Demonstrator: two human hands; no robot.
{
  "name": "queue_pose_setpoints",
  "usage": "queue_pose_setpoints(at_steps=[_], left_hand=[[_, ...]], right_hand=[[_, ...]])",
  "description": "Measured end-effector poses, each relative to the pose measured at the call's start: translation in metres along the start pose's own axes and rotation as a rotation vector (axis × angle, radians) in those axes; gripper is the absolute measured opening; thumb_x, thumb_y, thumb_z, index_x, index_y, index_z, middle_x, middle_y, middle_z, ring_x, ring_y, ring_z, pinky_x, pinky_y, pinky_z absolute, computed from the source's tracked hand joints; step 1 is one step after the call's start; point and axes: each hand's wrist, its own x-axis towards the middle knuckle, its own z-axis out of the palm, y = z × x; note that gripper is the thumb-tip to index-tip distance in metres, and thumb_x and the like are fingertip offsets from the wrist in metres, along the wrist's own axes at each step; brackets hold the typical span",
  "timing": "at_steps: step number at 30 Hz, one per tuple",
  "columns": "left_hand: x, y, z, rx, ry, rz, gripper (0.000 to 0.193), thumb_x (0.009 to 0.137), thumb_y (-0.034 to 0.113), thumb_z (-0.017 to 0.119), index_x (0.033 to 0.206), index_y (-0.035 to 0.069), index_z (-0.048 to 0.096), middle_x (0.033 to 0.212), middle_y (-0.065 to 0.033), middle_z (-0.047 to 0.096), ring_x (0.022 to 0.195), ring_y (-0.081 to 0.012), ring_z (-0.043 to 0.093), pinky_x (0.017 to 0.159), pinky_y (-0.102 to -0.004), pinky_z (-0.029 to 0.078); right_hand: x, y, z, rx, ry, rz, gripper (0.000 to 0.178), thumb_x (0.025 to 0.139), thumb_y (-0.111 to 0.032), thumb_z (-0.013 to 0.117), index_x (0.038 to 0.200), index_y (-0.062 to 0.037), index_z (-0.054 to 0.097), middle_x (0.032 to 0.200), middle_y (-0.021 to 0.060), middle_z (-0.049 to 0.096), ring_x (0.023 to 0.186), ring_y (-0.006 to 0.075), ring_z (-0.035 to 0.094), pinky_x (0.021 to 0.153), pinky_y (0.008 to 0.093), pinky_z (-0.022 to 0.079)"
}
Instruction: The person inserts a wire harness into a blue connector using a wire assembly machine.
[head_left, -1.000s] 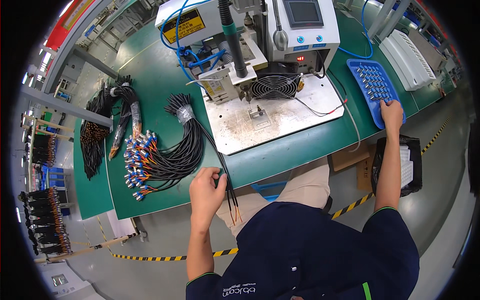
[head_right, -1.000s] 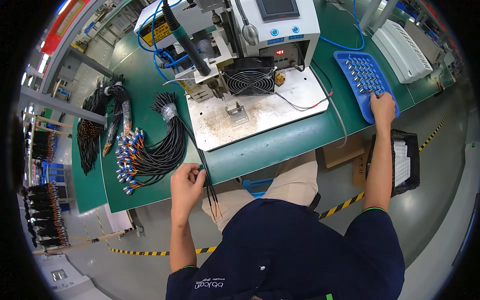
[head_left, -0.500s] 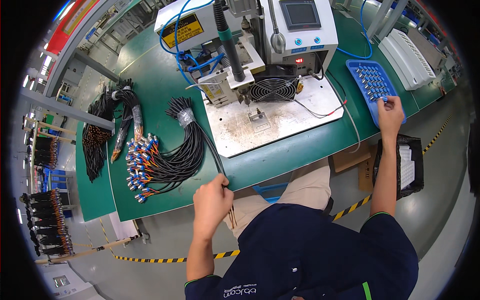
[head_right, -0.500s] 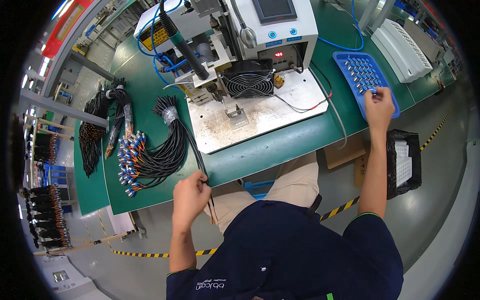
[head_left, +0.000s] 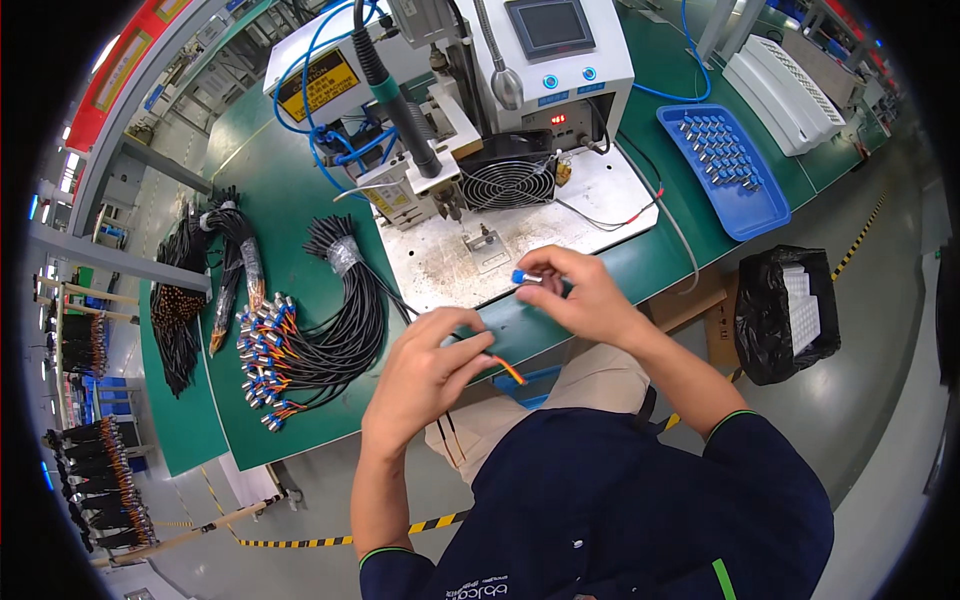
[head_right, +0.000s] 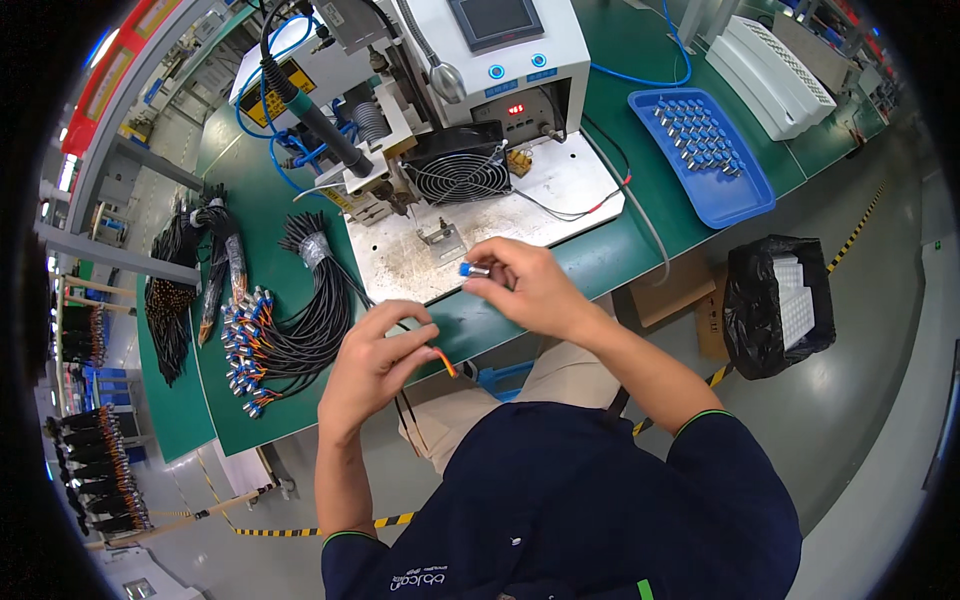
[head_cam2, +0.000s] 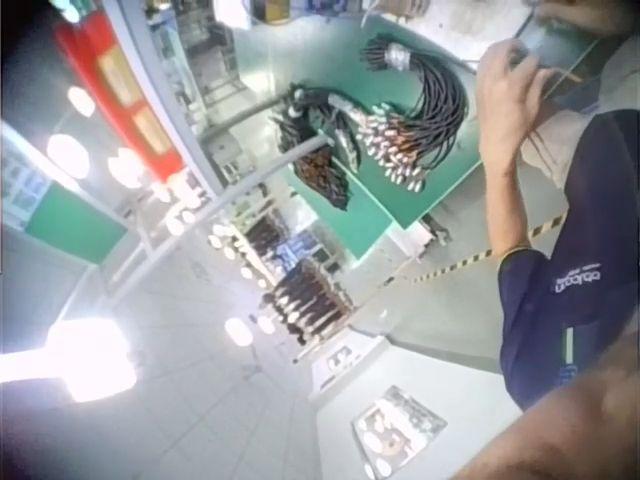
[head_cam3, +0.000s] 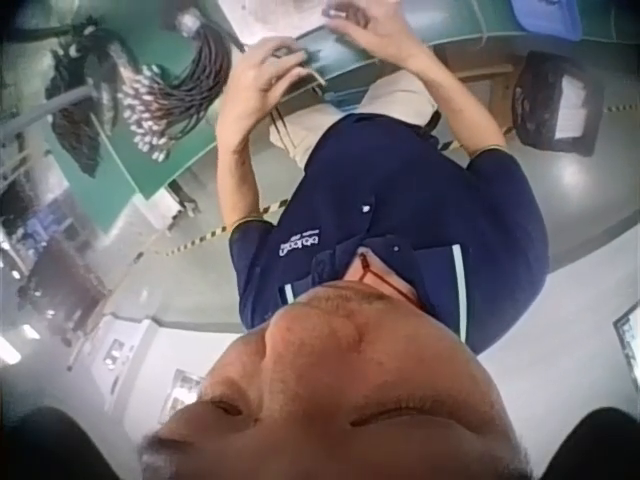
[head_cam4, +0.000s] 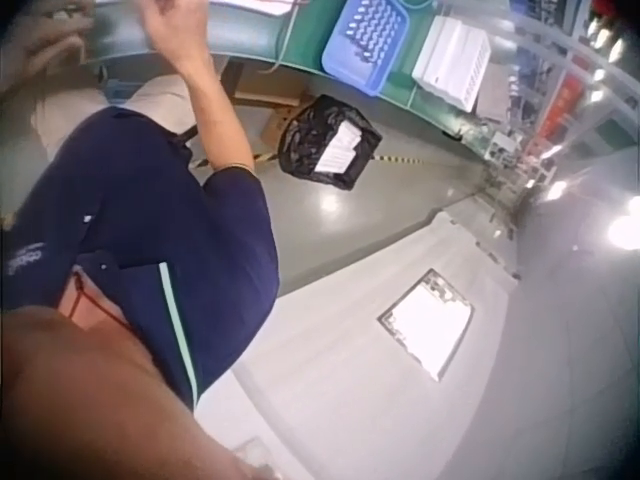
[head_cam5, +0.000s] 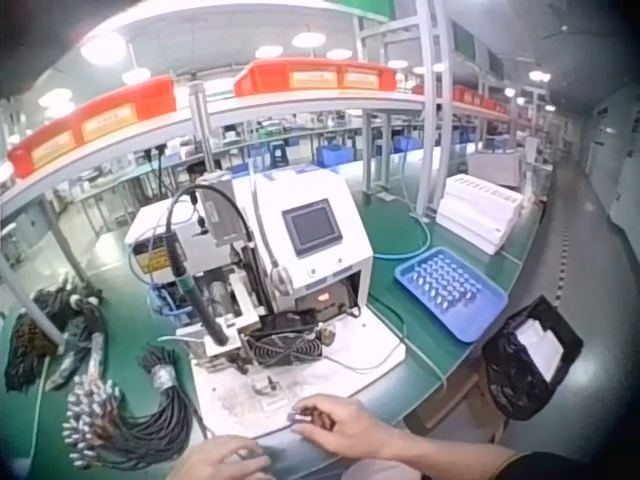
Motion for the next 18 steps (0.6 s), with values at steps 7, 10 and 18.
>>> queue_pose_setpoints(at_steps=[7, 10, 18], left_hand=[[0.023, -0.015, 0.016, -0.394, -0.193, -0.201, 0.021, 0.091, 0.006, 0.081, 0.110, -0.002, 0.079, 0.083, -0.0082, 0.069, 0.072, -0.0181, 0.064, 0.067, -0.0321, 0.051], [0.023, -0.027, 0.026, -0.719, -0.226, -0.313, 0.022, 0.101, 0.014, 0.075, 0.116, -0.001, 0.078, 0.076, 0.0001, 0.066, 0.070, -0.0093, 0.058, 0.064, -0.0288, 0.047], [0.023, -0.071, 0.027, -1.211, -0.348, -0.640, 0.022, 0.108, 0.020, 0.067, 0.109, -0.002, 0.072, 0.080, -0.0008, 0.061, 0.065, -0.0069, 0.050, 0.056, -0.0221, 0.039]], right_hand=[[0.003, -0.001, 0.010, 0.033, 0.001, 0.006, 0.029, 0.092, -0.009, 0.083, 0.117, 0.0004, 0.071, 0.094, 0.0007, 0.070, 0.074, 0.0051, 0.055, 0.066, 0.0229, 0.048], [0.003, 0.004, 0.005, 0.044, 0.015, 0.046, 0.028, 0.093, -0.009, 0.083, 0.117, 0.0000, 0.071, 0.092, -0.0005, 0.069, 0.073, 0.0043, 0.053, 0.065, 0.0222, 0.046], [0.002, 0.009, 0.003, 0.055, 0.040, 0.070, 0.027, 0.093, -0.007, 0.082, 0.117, -0.0009, 0.071, 0.091, -0.0021, 0.067, 0.073, 0.0032, 0.051, 0.065, 0.0216, 0.044]])
